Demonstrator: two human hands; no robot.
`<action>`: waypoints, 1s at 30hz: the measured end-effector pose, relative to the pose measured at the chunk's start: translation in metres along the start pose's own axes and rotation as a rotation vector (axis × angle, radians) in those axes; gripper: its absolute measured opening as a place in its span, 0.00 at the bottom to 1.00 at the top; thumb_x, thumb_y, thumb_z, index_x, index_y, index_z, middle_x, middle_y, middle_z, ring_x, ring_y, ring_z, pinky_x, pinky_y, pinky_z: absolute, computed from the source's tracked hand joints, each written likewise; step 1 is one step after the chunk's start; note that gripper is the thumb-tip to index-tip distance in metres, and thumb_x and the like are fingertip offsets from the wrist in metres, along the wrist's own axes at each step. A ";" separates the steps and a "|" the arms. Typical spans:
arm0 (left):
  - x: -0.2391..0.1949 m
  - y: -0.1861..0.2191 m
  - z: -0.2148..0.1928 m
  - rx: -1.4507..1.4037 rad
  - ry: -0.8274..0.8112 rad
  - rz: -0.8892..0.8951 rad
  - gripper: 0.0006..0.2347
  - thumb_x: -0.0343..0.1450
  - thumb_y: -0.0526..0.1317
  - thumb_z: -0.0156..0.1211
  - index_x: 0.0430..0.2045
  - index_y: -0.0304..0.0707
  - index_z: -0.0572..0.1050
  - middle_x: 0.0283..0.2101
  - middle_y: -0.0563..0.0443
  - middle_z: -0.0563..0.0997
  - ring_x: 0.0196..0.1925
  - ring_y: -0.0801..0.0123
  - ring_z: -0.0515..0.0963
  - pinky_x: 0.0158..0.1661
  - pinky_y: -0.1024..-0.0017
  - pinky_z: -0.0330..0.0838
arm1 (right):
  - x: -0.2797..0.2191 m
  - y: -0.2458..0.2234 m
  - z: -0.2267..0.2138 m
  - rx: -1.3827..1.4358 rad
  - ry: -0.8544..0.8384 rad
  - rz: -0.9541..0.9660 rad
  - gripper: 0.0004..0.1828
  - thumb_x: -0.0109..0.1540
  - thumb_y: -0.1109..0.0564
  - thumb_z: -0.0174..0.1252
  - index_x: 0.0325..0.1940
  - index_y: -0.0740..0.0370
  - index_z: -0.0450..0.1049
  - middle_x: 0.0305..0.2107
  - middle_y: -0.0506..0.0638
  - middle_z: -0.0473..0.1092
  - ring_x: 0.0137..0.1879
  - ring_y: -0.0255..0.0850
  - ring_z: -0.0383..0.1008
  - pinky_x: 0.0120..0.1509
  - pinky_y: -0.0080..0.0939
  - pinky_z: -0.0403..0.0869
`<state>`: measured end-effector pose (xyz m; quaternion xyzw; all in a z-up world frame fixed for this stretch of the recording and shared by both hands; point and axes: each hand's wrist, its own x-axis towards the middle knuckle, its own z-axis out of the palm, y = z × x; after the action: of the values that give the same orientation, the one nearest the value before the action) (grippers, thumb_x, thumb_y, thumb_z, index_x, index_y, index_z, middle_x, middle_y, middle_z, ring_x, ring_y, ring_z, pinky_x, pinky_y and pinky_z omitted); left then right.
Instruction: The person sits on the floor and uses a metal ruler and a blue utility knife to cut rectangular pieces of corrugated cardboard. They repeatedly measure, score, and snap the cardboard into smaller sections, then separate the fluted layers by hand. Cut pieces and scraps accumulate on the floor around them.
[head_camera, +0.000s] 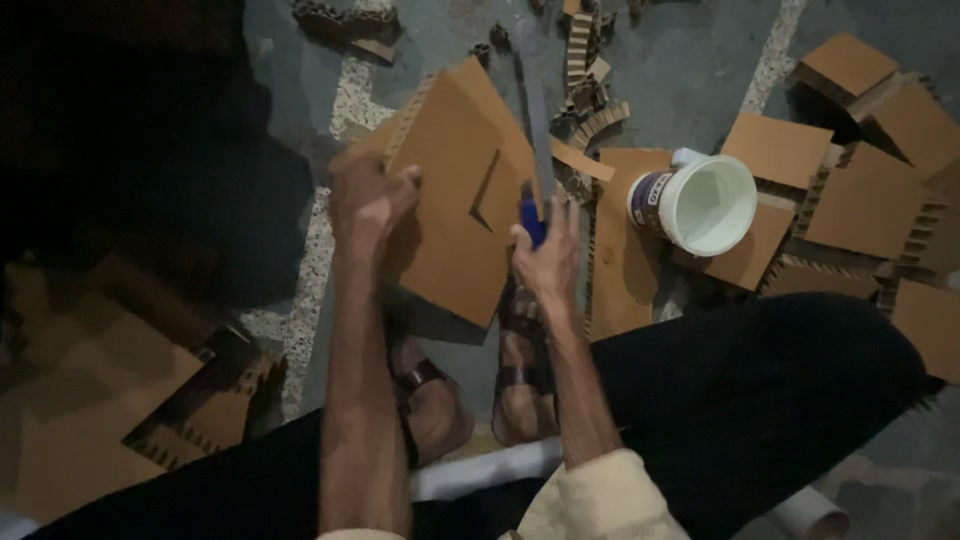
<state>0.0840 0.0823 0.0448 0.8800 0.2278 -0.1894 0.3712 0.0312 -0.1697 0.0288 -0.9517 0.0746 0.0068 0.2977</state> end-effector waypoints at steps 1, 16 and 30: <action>-0.010 -0.006 -0.006 -0.066 0.032 -0.001 0.21 0.68 0.51 0.64 0.43 0.30 0.80 0.42 0.32 0.83 0.43 0.43 0.83 0.45 0.52 0.75 | -0.003 -0.014 -0.016 0.157 -0.030 0.105 0.36 0.62 0.53 0.64 0.69 0.73 0.62 0.61 0.68 0.67 0.66 0.58 0.69 0.67 0.54 0.70; -0.101 0.040 -0.072 -0.419 0.154 -0.173 0.23 0.73 0.53 0.54 0.51 0.29 0.76 0.51 0.32 0.81 0.52 0.46 0.81 0.52 0.55 0.73 | -0.079 -0.180 -0.120 0.605 0.027 -0.212 0.33 0.77 0.46 0.45 0.76 0.76 0.51 0.68 0.73 0.58 0.75 0.63 0.60 0.76 0.59 0.63; -0.175 0.021 -0.043 -0.949 -0.168 -0.365 0.26 0.71 0.55 0.54 0.53 0.29 0.78 0.51 0.34 0.84 0.53 0.50 0.82 0.52 0.62 0.74 | -0.043 -0.077 -0.118 -0.127 -0.047 -0.657 0.31 0.77 0.40 0.43 0.58 0.75 0.72 0.54 0.65 0.74 0.51 0.57 0.71 0.58 0.55 0.69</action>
<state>-0.0422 0.0553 0.1729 0.5422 0.4078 -0.1970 0.7078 -0.0039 -0.1678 0.1719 -0.9411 -0.2436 -0.0628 0.2260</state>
